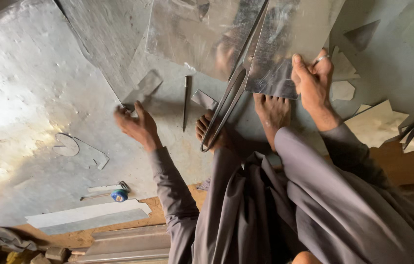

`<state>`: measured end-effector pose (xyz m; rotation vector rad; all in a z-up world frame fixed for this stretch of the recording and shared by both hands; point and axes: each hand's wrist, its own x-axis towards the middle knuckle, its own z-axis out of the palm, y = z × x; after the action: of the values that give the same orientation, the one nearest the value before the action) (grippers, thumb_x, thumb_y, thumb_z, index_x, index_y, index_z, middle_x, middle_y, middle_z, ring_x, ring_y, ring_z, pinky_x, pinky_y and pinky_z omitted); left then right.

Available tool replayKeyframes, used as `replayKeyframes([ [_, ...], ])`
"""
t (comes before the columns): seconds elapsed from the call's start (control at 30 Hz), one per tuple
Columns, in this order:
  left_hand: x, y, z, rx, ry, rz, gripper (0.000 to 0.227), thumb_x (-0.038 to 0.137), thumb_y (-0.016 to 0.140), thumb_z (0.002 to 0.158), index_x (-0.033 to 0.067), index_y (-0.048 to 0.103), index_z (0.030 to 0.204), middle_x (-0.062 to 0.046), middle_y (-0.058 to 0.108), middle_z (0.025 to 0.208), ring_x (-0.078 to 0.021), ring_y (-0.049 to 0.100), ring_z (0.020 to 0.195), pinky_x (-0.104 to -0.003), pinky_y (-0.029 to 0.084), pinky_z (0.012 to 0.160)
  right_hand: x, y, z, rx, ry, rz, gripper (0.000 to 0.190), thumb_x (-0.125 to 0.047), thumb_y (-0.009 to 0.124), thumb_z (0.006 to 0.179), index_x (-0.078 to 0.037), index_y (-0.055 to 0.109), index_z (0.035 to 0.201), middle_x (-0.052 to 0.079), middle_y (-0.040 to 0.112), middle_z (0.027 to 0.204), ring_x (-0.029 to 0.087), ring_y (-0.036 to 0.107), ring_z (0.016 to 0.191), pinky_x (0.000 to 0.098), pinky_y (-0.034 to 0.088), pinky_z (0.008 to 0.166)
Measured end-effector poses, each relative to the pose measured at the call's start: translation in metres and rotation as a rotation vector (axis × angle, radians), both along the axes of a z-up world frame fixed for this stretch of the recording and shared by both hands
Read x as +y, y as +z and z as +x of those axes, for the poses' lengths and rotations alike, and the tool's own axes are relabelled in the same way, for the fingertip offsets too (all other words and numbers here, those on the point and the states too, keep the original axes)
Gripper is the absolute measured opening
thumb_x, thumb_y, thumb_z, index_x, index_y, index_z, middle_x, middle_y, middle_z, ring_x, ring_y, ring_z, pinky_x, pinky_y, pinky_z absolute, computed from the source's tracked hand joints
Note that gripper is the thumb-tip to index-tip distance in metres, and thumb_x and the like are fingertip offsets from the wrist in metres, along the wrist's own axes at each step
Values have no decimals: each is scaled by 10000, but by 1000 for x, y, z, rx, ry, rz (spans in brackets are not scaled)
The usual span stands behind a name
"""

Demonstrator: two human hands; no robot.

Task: The person sits on the floor and uses large shears to cut rectangular metal sheets into smaller pieces. They repeatedly position the sheets, cut them, and set the cut pieces aside on the floor.

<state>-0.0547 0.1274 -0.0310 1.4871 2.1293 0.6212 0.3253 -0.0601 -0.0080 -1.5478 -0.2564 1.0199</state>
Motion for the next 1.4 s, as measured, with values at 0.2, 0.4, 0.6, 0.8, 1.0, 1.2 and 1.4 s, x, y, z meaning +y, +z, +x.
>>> replayKeyframes([
  [0.2, 43, -12, 57, 190, -603, 44, 1036, 474, 958, 804, -38, 378, 1493, -283, 446, 1503, -429, 412, 1406, -558, 377, 1176, -1, -7, -2, 9, 24, -89, 226, -53, 673, 1076, -86, 451, 1099, -9, 515, 820, 49, 437, 574, 214, 298, 428],
  [0.4, 86, -22, 142, 428, -693, -88, 1329, 614, 1014, 415, -80, 390, 1361, -237, 509, 1208, -414, 498, 1135, -536, 462, 862, -14, -24, -6, 67, -98, -14, 326, 29, 677, 1087, -114, 385, 1110, 11, 509, 922, 66, 496, 683, 215, 398, 531],
  [0.6, 108, -2, 127, 39, -681, -115, 592, 418, 960, 687, 14, 623, 959, -45, 602, 815, -215, 551, 820, -341, 466, 704, -30, -38, 9, 36, -124, 63, 324, 83, 627, 1112, -39, 474, 1370, 35, 563, 1250, 89, 541, 1041, 210, 502, 850],
  [0.8, 67, 60, 71, -621, -462, -192, 269, 131, 687, 993, 84, 485, 823, 84, 410, 752, -69, 337, 696, -261, 295, 616, -46, -48, 25, 113, -159, 226, 211, 124, 582, 1129, -28, 503, 1253, 40, 518, 1303, 76, 489, 1104, 192, 499, 1011],
  [1.0, -7, 63, 49, -860, -246, -223, 320, 188, 659, 1048, 114, 521, 769, 90, 407, 663, -35, 283, 596, -255, 218, 548, -49, -42, 35, 53, -65, 272, 422, 110, 603, 1135, -112, 350, 881, -69, 428, 914, 34, 453, 814, 208, 504, 822],
  [1.2, -73, 21, 77, -426, -191, -493, 303, 288, 723, 994, 15, 674, 874, -68, 578, 682, -143, 489, 603, -317, 376, 559, -30, -17, 18, 92, 112, -128, 344, -6, 630, 1030, -129, 338, 896, -22, 476, 724, 71, 512, 599, 239, 409, 471],
  [1.4, -92, 41, 107, 120, -717, -38, 715, 346, 833, 907, 38, 489, 1453, -245, 526, 1439, -386, 555, 1311, -478, 487, 1097, -23, -32, -23, -604, 502, -262, 330, -195, 723, 1054, -15, 448, 1026, 118, 530, 806, 195, 552, 714, 356, 455, 627],
])
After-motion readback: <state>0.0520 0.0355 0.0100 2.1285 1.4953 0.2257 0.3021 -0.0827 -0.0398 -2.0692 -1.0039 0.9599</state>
